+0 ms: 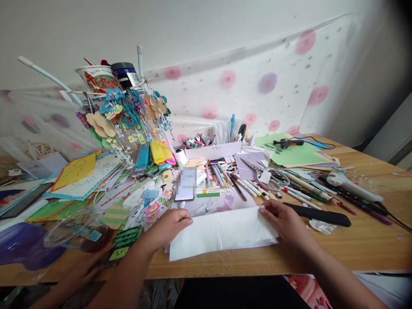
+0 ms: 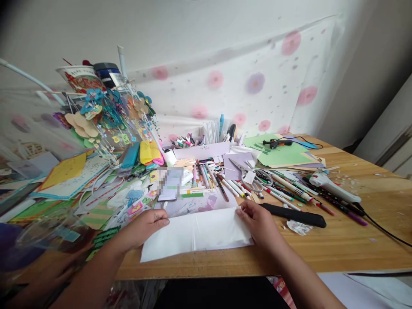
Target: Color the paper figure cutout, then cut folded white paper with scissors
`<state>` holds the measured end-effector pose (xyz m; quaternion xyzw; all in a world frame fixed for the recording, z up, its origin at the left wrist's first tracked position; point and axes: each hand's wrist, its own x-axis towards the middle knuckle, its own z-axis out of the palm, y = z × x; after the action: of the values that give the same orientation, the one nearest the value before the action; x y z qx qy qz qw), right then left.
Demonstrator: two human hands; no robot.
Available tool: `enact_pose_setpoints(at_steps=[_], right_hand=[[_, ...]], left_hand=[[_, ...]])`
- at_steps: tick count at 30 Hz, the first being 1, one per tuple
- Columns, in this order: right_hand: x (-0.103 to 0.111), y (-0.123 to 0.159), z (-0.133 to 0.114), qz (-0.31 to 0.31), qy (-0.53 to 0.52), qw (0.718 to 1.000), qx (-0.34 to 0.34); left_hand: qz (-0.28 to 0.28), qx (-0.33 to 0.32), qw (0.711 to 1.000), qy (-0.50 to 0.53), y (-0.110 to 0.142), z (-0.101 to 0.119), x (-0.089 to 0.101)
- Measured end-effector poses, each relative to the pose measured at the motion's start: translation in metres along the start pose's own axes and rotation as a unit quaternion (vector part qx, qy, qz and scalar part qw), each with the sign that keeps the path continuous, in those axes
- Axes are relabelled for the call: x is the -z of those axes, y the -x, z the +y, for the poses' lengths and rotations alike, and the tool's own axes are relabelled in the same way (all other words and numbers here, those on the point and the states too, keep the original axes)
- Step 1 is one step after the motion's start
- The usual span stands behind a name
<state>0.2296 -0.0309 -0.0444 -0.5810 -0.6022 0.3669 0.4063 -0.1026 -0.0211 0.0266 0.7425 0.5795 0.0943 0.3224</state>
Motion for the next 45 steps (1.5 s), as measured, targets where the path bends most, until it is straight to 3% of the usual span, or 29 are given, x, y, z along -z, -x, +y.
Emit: enact_pose_setpoints(at_steps=[3, 6, 8, 10, 14, 19, 23, 29, 35, 45], right_hand=[[-0.007, 0.002, -0.001, 0.009, 0.052, 0.998, 0.021], [-0.010, 0.001, -0.005, 0.017, 0.053, 0.998, 0.033], [-0.011, 0.000, -0.006, 0.015, 0.038, 0.999, 0.031], [-0.011, 0.000, -0.008, 0.011, 0.023, 0.999, 0.027], [-0.010, 0.003, -0.014, 0.003, -0.018, 0.999, 0.028], [-0.006, 0.007, -0.026, -0.006, -0.083, 0.996, 0.040], [0.000, 0.009, -0.033, -0.016, -0.127, 0.991, 0.043], [-0.004, 0.013, -0.045, -0.051, -0.183, 0.982, 0.019], [-0.006, 0.008, -0.049, -0.005, -0.183, 0.983, 0.012], [0.001, -0.005, -0.027, -0.001, -0.072, 0.997, 0.017]], left_hand=[[0.012, 0.005, 0.996, -0.087, 0.002, -0.008, 0.004], [0.118, 0.020, 0.971, -0.209, 0.003, -0.006, -0.002], [0.203, -0.012, 0.948, -0.243, 0.000, 0.004, -0.010], [0.219, -0.079, 0.948, -0.216, -0.007, 0.020, -0.021], [0.112, -0.180, 0.972, -0.105, -0.032, 0.057, -0.046], [-0.003, -0.174, 0.984, 0.034, -0.063, 0.086, -0.057], [-0.029, -0.172, 0.983, 0.053, -0.064, 0.095, -0.050], [-0.037, -0.179, 0.981, 0.064, -0.056, 0.099, -0.045], [-0.065, -0.205, 0.973, 0.078, -0.055, 0.091, -0.037], [-0.118, -0.149, 0.982, -0.005, -0.055, 0.071, -0.032]])
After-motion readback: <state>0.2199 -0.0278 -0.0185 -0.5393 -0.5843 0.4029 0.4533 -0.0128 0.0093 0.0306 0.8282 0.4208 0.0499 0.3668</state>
